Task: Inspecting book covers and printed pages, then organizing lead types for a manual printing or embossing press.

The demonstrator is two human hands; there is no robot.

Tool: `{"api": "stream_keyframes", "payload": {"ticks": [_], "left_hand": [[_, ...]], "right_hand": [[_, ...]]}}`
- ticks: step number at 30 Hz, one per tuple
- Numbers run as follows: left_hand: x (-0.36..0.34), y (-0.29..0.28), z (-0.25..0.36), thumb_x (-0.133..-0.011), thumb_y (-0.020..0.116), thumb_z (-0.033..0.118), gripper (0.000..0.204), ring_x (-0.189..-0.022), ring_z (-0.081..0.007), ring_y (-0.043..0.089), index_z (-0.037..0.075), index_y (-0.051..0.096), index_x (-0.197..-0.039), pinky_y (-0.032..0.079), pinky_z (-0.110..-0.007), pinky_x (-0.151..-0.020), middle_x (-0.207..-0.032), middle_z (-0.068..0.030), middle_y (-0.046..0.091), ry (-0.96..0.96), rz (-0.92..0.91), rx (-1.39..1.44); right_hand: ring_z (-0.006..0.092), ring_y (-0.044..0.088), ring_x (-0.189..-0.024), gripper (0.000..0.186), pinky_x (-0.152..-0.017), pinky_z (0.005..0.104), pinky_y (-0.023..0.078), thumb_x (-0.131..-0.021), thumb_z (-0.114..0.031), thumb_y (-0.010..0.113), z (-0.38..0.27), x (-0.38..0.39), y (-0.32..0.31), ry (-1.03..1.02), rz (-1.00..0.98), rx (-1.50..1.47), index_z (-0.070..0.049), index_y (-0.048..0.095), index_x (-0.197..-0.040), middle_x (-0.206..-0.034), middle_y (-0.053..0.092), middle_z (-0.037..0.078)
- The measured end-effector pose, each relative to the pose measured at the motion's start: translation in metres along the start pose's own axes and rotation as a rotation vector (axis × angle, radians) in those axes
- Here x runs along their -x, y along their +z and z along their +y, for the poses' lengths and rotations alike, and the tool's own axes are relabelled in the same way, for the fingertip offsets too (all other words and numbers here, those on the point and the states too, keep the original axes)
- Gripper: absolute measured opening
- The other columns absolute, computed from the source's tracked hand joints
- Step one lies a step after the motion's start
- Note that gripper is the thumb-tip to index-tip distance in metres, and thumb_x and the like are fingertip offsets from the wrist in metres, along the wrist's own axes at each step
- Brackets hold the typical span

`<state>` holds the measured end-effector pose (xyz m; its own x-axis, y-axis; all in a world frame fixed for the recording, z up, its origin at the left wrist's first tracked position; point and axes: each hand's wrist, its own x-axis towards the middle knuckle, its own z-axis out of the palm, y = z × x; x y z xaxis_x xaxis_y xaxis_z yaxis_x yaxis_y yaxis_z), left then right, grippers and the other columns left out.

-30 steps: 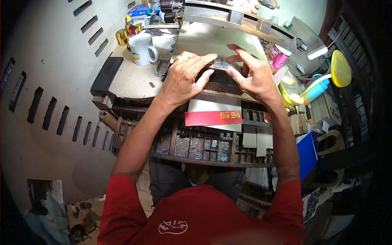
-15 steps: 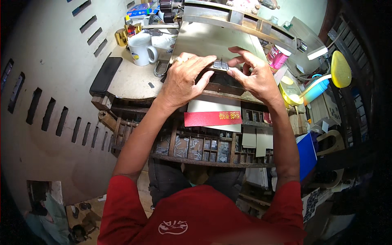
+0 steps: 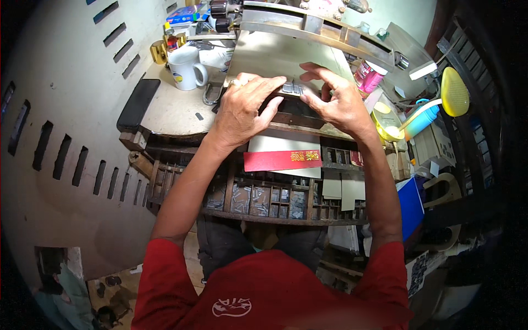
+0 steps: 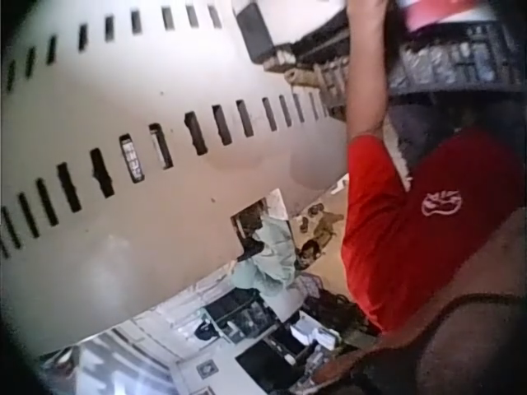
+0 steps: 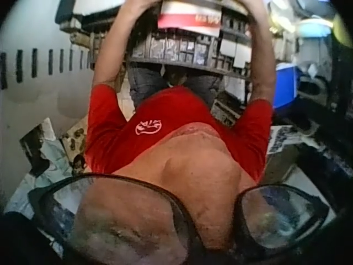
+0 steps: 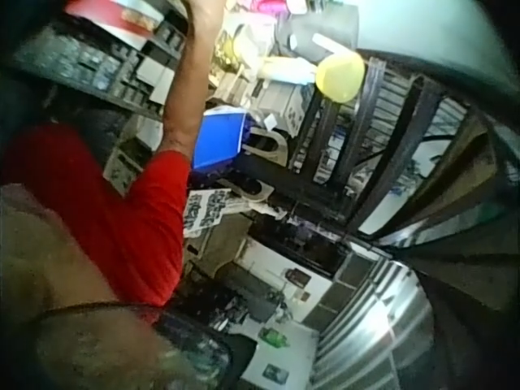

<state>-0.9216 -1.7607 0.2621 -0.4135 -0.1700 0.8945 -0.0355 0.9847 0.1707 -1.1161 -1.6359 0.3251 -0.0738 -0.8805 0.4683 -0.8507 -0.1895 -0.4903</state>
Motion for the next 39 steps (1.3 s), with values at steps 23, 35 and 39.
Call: {"api": "stream_keyframes", "payload": {"ticks": [23, 35, 39], "left_hand": [[0.002, 0.001, 0.0, -0.08, 0.078, 0.007, 0.037, -0.094, -0.0287, 0.066, 0.007, 0.071, -0.117, 0.053, -0.038, -0.085, -0.104, -0.0099, 0.074, -0.012, 0.014, -0.013], [0.003, 0.003, -0.001, -0.08, 0.079, 0.007, 0.037, -0.094, -0.0287, 0.067, 0.006, 0.072, -0.116, 0.053, -0.037, -0.085, -0.103, -0.0103, 0.074, -0.012, 0.017, -0.027], [0.004, 0.004, -0.001, -0.08, 0.078, 0.007, 0.037, -0.094, -0.0285, 0.066, 0.007, 0.072, -0.116, 0.053, -0.037, -0.085, -0.103, -0.01, 0.074, -0.006, 0.027, -0.027]], "right_hand": [[0.0044, 0.047, -0.059, 0.05, -0.055, 0.0237, 0.042, -0.085, -0.021, 0.077, 0.023, -0.008, -0.017, 0.181, 0.04, -0.099, -0.007, 0.066, -0.131, -0.102, 0.073, 0.002], [0.0031, 0.041, -0.06, 0.044, -0.055, 0.0212, 0.04, -0.087, -0.01, 0.076, -0.001, -0.009, -0.003, 0.049, -0.094, -0.087, -0.004, 0.065, -0.129, -0.105, 0.073, 0.0], [0.0032, 0.05, -0.061, 0.043, -0.053, 0.0231, 0.042, -0.087, -0.012, 0.075, 0.001, -0.011, -0.003, 0.067, -0.1, -0.082, -0.005, 0.065, -0.129, -0.097, 0.076, 0.003]]}}
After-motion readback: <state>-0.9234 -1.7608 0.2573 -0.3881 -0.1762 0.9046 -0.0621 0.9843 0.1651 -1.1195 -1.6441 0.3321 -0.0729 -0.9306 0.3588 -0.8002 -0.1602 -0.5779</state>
